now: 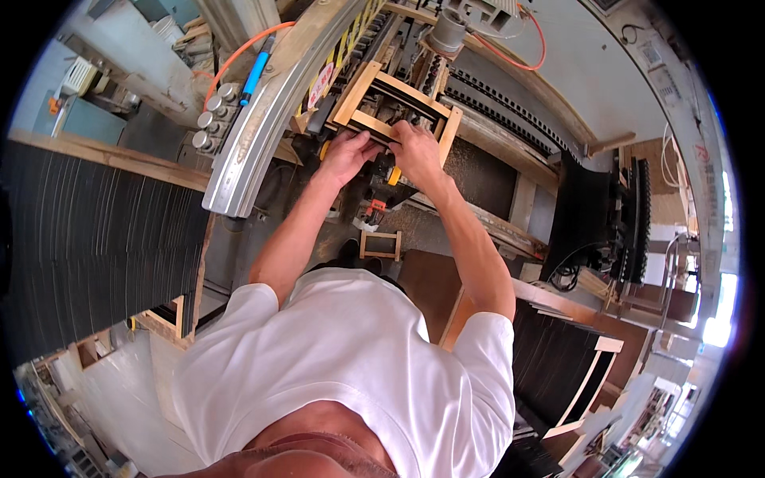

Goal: The person repeatedly picks up small rectangular wooden frames from a pile, places them into a machine, and then removes them to place them on a stack. The task involves continuous handling of the frames between the machine and the stack.

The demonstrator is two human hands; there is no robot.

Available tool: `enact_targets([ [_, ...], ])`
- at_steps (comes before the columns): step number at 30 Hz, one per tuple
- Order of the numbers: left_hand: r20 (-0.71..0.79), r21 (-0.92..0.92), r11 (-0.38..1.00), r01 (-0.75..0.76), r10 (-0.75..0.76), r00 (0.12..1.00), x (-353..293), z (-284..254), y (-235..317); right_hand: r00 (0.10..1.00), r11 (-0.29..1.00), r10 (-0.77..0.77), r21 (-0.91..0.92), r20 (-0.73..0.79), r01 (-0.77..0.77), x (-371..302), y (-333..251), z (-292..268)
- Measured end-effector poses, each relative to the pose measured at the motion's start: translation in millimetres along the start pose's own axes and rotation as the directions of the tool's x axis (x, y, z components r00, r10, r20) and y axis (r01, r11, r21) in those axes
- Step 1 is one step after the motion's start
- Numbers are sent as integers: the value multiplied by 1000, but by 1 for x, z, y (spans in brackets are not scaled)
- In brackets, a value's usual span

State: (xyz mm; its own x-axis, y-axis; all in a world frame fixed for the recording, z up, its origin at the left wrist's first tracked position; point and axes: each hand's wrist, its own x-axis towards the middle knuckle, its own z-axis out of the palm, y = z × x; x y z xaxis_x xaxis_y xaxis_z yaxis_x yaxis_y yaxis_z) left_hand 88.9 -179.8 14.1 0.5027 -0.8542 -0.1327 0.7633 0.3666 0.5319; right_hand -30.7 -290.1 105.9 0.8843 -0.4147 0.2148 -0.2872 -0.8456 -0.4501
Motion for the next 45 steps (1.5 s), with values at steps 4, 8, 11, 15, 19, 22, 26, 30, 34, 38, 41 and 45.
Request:
enact_targets([
  [4, -94, 139, 989, -55, 69, 993, -25, 9, -6, 996, 995, -44, 84, -84, 51, 8, 23, -1],
  [8, -206, 207, 978, -17, 61, 977, -94, 2, -15, 992, 991, -75, 99, -98, 85, 45, 48, 2],
  [11, -259, 217, 976, -22, 79, 963, -165, 4, -21, 983, 984, -170, 31, -72, 173, 78, 69, 21],
  [15, -409, 337, 940, 58, 91, 908, -241, 11, -27, 975, 965, -215, -161, -48, 205, 124, 70, 44],
  [19, -536, 258, 965, -46, 182, 824, -298, -12, -48, 965, 882, -262, -396, 34, 253, 152, 59, 40],
  [22, -606, 203, 966, -159, 251, 755, -315, -24, -55, 947, 775, -319, -566, 33, 281, 181, 77, 39],
  [26, -674, 208, 945, -252, 326, 663, -323, -50, -62, 958, 639, -237, -717, 163, 280, 220, 76, 30],
  [30, -733, 291, 929, -228, 370, 571, -329, -61, -68, 974, 619, -155, -752, 166, 227, 253, 83, 28],
  [34, -789, 292, 934, -204, 356, 501, -337, -71, -77, 982, 717, -91, -674, 164, 179, 280, 97, 30],
  [38, -803, 271, 947, -171, 320, 503, -333, -86, -81, 981, 845, -146, -498, 130, 192, 304, 127, 33],
  [41, -845, 240, 967, -89, 253, 472, -326, -92, -81, 982, 834, -161, -518, 98, 189, 302, 124, 37],
  [45, -848, 241, 969, -49, 235, 474, -307, -93, -79, 977, 846, -102, -500, 186, 183, 307, 113, 20],
])
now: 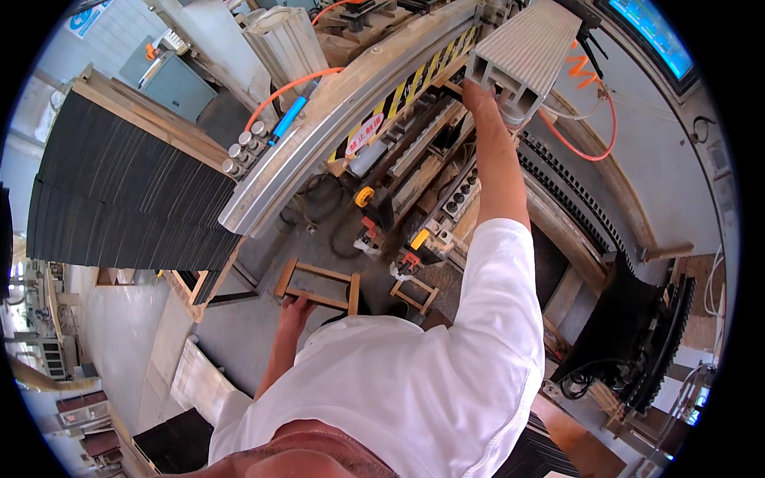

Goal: The person repeatedly picks up small rectangular wooden frames from a pile, places them into a machine, and then removes them to place them on a stack. The task involves continuous handling of the frames between the machine and the stack.

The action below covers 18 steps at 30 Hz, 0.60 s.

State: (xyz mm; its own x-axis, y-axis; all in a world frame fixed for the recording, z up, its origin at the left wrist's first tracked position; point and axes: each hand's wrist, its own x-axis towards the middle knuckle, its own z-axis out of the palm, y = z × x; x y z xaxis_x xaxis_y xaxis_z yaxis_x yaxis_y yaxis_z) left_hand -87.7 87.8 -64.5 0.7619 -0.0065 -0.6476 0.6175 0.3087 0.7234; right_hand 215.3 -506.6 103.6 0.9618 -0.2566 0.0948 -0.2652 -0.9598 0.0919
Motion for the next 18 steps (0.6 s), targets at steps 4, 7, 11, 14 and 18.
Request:
enact_targets([
  [4, 36, 26, 999, 26, -27, 999, 5, 13, -3, 999, 1000, -30, -9, 29, 30, 2, 3, -1],
  [7, 12, 51, 998, 37, -37, 999, 5, 17, -7, 997, 997, -72, 24, 2, 72, 1, 2, 2],
  [11, -43, 65, 998, 0, 3, 999, -1, 19, -16, 983, 984, -171, -58, -67, 167, 8, 10, 23],
  [14, -59, 82, 997, -4, 9, 998, 2, 6, -29, 966, 963, -245, -136, -81, 232, 22, 32, 47],
  [18, -114, 87, 995, 57, -47, 992, -2, 1, -37, 978, 977, -197, -97, -65, 190, 32, 38, 49],
])
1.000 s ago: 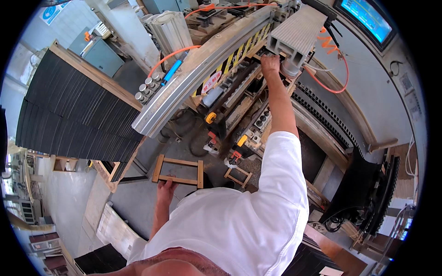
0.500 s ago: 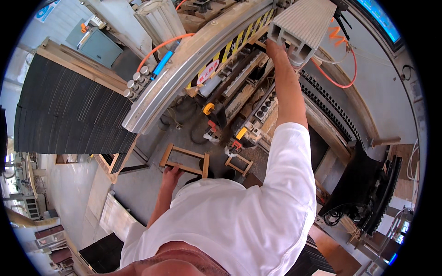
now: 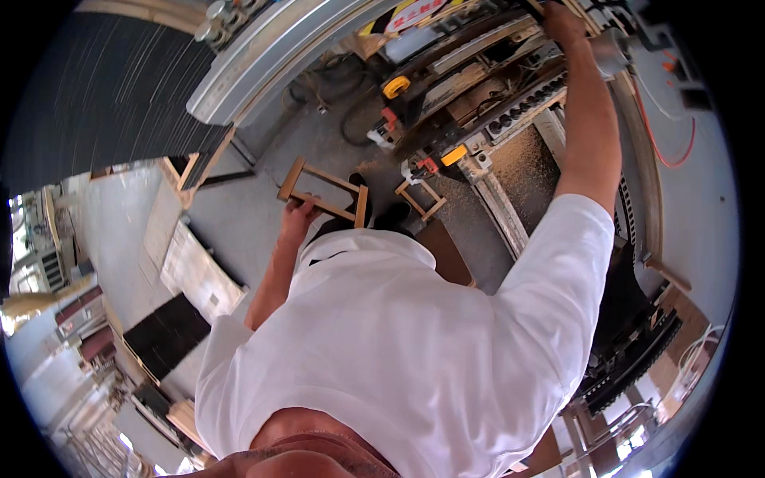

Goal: The person repeatedly picks up small rectangular wooden frames from a pile, places them into a machine, and then removes them to place them on a stack. The task involves continuous handling of the frames between the machine and the stack.

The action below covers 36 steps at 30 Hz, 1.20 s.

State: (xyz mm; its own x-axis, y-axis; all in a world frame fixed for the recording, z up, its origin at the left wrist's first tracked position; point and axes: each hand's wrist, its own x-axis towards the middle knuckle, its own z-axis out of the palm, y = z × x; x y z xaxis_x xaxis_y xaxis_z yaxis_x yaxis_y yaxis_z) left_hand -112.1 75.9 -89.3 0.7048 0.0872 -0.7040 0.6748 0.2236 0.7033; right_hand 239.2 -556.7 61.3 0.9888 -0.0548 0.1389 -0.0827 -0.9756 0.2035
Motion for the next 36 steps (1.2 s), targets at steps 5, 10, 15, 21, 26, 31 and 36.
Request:
enact_targets([
  [5, -63, -62, 998, 15, -19, 998, -1, -1, -16, 998, 998, -48, -48, 47, 50, 1, -8, -6],
  [10, 8, 15, 1000, 0, 0, 1000, 9, 19, -3, 999, 999, 6, -35, 34, -4, 7, 27, 20],
  [15, -75, 18, 1000, -7, 8, 997, -3, 19, -12, 999, 997, -40, -61, 26, 42, -5, -27, -25],
  [21, -34, 18, 999, -32, 33, 999, -8, 5, -13, 999, 1000, 23, 7, 32, -23, -16, -22, -35],
  [26, -62, 12, 999, -33, 34, 997, -15, -2, -12, 998, 999, 41, 4, 49, -41, -17, -30, -44],
  [31, -102, -23, 995, -96, 93, 990, -20, -2, -3, 997, 995, 53, 78, 48, -57, -17, -25, -41],
  [36, -200, -44, 997, -63, 53, 978, -19, -11, -2, 997, 998, 51, 34, 62, -53, -11, -35, -38],
])
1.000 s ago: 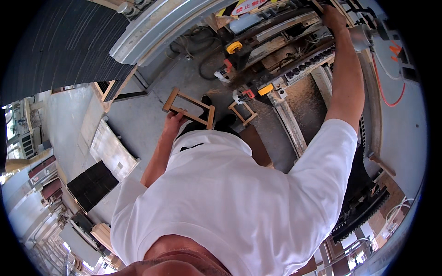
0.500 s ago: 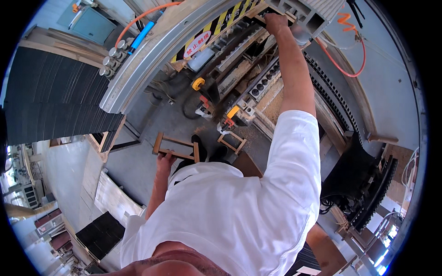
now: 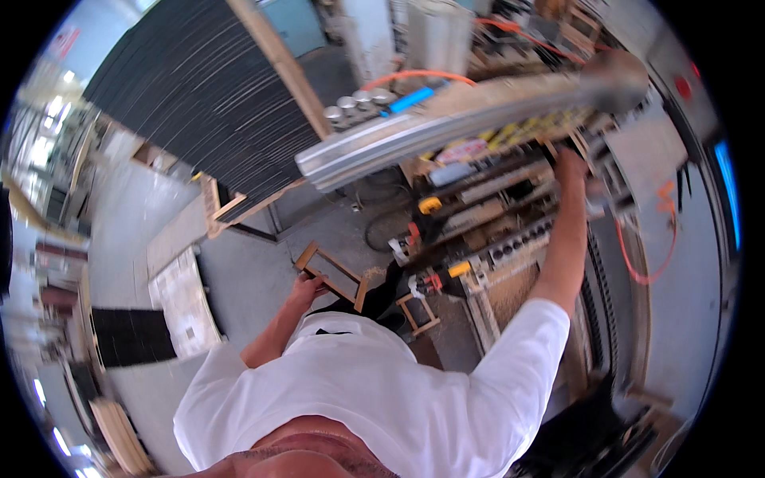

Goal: The person repeatedly picks up small rectangular wooden frames from a pile, places them into a machine, and then removes them to place them on a stack. The task involves continuous handling of the frames between the machine and the stack.

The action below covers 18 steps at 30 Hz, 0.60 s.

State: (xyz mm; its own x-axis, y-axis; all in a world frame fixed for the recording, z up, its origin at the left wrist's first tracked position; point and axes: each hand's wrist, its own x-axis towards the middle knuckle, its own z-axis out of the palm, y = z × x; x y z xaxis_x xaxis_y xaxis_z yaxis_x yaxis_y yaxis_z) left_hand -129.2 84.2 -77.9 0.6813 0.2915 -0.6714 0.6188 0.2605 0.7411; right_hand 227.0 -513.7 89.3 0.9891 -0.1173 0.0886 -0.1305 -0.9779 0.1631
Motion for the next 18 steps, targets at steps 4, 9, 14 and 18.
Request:
enact_targets([
  [4, -8, -19, 1000, -15, 15, 1000, 1, -4, 8, 997, 999, -46, -18, -67, 45, 4, 16, 13],
  [9, -114, -29, 994, -105, 101, 988, -3, -26, 2, 996, 995, -12, -98, 87, 20, -4, 1, -7],
  [14, -236, -72, 978, -197, 176, 956, -10, -77, 14, 997, 989, 56, -140, 56, -48, -4, 6, -3],
  [18, -307, -37, 940, -339, 312, 899, 8, -165, 19, 997, 988, 72, -136, 25, -68, -17, -20, -24],
])
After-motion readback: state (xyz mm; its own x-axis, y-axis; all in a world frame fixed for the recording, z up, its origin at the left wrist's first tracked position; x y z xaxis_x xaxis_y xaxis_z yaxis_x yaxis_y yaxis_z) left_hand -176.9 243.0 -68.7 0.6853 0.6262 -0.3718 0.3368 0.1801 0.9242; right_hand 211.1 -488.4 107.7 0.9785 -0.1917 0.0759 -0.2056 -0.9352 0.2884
